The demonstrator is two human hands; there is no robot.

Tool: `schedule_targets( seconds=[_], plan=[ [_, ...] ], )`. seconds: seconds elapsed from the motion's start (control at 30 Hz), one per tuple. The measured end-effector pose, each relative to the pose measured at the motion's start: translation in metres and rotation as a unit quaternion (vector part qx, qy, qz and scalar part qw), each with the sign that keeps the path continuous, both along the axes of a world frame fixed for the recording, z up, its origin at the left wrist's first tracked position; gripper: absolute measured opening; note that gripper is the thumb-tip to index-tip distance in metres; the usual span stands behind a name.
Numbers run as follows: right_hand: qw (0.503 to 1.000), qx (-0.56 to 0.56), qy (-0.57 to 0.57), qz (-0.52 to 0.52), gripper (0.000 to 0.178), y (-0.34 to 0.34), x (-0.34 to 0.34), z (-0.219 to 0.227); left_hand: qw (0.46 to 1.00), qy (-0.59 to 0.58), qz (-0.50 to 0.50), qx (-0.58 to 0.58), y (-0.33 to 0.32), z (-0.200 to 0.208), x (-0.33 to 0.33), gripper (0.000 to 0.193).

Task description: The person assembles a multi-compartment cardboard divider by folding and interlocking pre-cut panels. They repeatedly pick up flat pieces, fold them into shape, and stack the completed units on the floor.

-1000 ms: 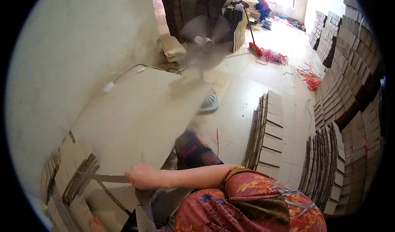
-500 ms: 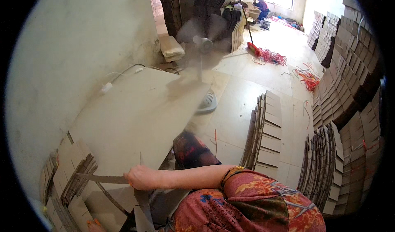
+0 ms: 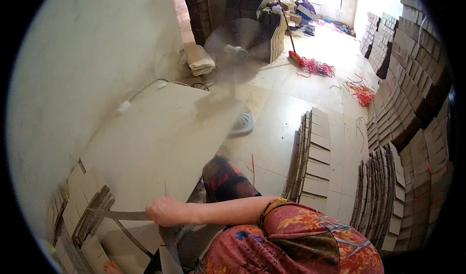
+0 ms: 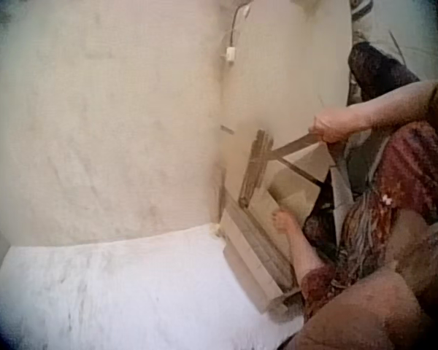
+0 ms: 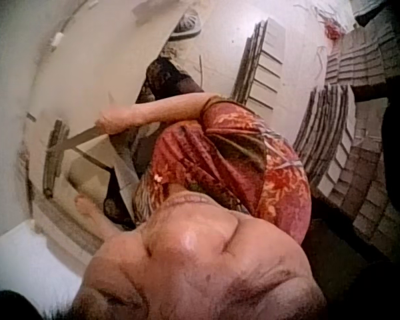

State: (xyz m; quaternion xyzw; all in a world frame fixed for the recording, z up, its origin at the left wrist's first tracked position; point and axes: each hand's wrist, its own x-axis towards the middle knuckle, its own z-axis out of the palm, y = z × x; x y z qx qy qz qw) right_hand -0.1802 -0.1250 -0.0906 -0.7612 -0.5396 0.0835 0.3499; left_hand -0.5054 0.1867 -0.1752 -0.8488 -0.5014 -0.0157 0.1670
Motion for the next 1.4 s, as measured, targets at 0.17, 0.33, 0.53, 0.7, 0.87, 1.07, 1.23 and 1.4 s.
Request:
schedule_targets(
  seconds=[0.17,0.33,0.53,0.7,0.87,1.07,1.23,1.4],
  plan=[
    [0.999,-0.004,0.034,0.022,0.015,-0.001,-0.004,0.007,0.999,0.026,0.022,0.006,0.000,-0.005,-0.009,0.038],
    [0.999,-0.014,0.016,0.027,0.015,-0.003,0.000,0.007,0.999,0.003,0.041,-0.031,-0.012,0.007,0.002,0.044],
    [0.999,0.002,0.017,0.028,0.016,-0.001,-0.001,0.002,0.999,-0.012,0.038,0.005,0.014,-0.018,-0.013,0.050],
    [1.000,0.017,-0.006,0.016,0.014,0.001,-0.004,0.000,0.988,0.019,-0.026,0.152,0.043,-0.048,-0.034,0.051],
    [0.999,0.028,0.017,0.022,0.012,-0.003,0.001,-0.001,0.977,-0.012,-0.047,0.206,0.044,-0.055,-0.027,0.052],
    [0.999,0.024,0.034,0.032,0.013,-0.001,-0.002,0.004,0.981,-0.027,-0.036,0.187,0.020,-0.029,-0.023,0.049],
    [1.000,0.008,0.013,0.009,0.014,0.002,-0.003,-0.001,0.994,-0.011,0.011,0.110,0.006,-0.019,-0.015,0.044],
    [0.999,-0.002,0.013,0.039,0.013,0.004,0.000,-0.002,0.999,-0.019,0.017,0.040,-0.009,0.005,-0.006,0.042]
  ],
)
